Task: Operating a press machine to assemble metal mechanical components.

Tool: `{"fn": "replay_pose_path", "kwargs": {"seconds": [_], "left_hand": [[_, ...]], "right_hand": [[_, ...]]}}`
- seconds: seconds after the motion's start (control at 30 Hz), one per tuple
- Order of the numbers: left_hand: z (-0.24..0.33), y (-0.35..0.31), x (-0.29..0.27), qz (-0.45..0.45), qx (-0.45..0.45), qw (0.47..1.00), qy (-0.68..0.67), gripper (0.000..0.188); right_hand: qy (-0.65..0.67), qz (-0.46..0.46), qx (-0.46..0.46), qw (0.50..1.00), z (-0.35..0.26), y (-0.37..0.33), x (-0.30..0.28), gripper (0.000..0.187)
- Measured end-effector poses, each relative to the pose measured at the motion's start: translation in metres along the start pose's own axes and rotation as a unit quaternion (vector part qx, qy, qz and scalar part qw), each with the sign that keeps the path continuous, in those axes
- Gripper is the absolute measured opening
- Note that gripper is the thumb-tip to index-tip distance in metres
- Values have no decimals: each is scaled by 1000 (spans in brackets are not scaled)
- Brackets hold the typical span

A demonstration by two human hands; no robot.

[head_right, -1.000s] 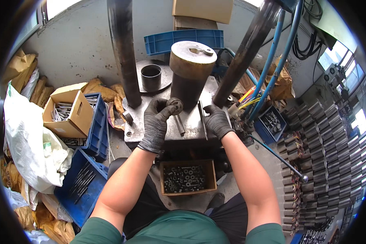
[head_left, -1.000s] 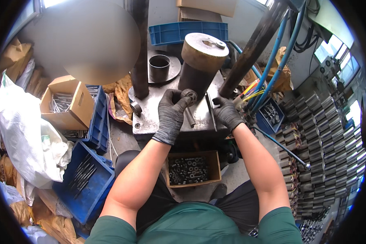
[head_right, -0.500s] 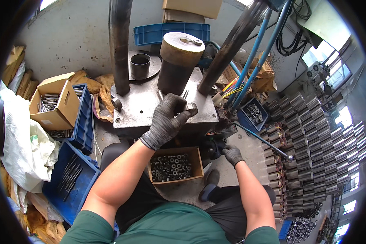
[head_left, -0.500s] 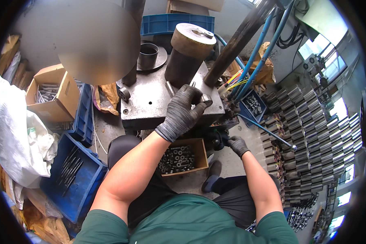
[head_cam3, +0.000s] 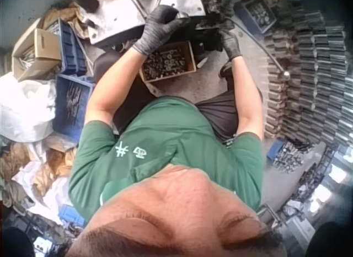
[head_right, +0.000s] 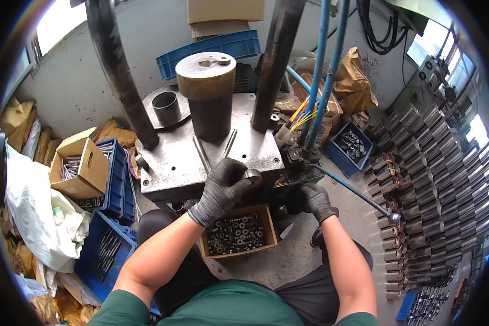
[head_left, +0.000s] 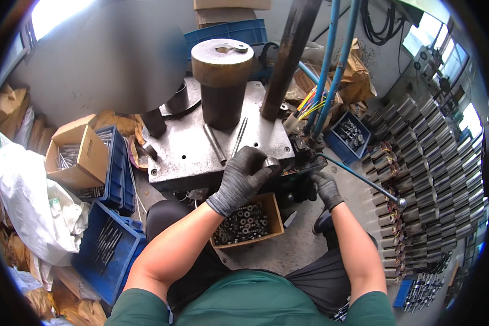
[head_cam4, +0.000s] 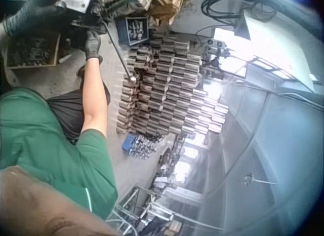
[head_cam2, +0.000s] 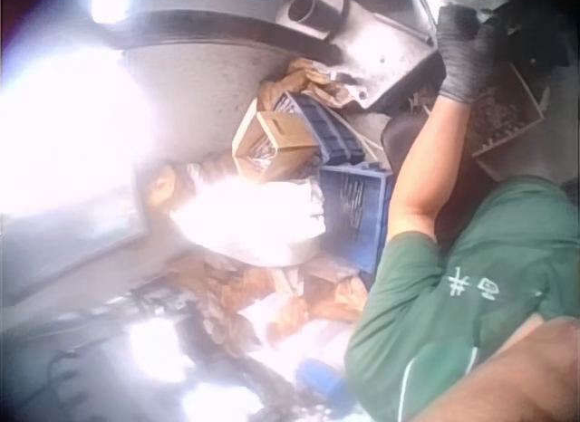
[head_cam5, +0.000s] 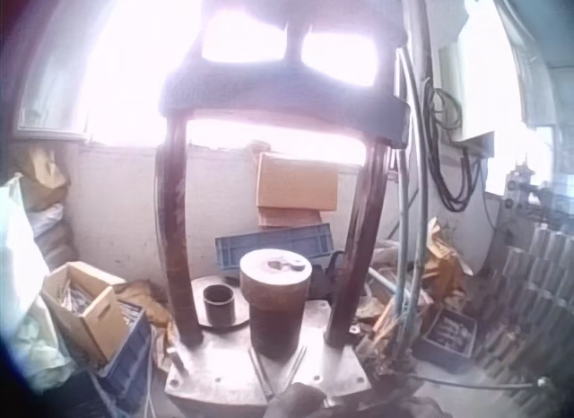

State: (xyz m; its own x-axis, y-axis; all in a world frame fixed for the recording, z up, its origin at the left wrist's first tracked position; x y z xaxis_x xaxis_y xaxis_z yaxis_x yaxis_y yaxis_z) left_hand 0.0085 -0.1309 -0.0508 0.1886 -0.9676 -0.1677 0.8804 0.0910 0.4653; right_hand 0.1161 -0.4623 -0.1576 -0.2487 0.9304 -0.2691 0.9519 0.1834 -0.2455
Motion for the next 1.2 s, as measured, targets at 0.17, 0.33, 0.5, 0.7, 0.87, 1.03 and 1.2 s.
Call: {"fn": "replay_pose_path", "kwargs": {"seconds": [0.17, 0.33, 0.5, 0.7, 0.87, 1.03, 1.2], "left_hand": [[10, -5, 24, -11, -200, 971, -130, 32], [-5, -21, 66, -63, -197, 972, -108, 29], [-24, -40, 69, -87, -228, 970, -11, 30], [-23, -38, 73, -105, -212, 971, 18, 30], [-41, -52, 82, 6, -260, 916, -306, 39], [-38, -46, 78, -74, -96, 990, 70, 46], [-18, -49, 77, -31, -25, 990, 134, 52]], "right_hand": [[166, 42, -92, 981, -78, -46, -25, 30], [116, 92, -46, 988, -70, -60, -6, 33], [240, 66, -72, 966, -128, -76, 14, 29], [296, -73, -57, 951, -119, -75, 39, 34], [281, -98, 11, 955, -133, -94, 64, 36], [115, -17, 16, 993, -92, -77, 63, 44], [213, -129, -12, 968, -86, -97, 109, 60]]}}
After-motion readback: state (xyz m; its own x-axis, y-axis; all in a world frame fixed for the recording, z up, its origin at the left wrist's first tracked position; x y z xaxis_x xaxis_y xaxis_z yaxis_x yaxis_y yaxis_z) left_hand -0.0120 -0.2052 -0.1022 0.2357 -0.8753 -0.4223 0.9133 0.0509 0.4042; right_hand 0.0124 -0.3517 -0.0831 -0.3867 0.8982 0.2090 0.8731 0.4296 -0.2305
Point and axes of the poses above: each hand's wrist, its own y-axis towards the middle knuckle, its own x-axis out of the palm, z = x × y, the point moved 2 cm from there along y, towards the middle knuckle, and after that the axes turned 2 degrees about x, right-handed, at the moved point
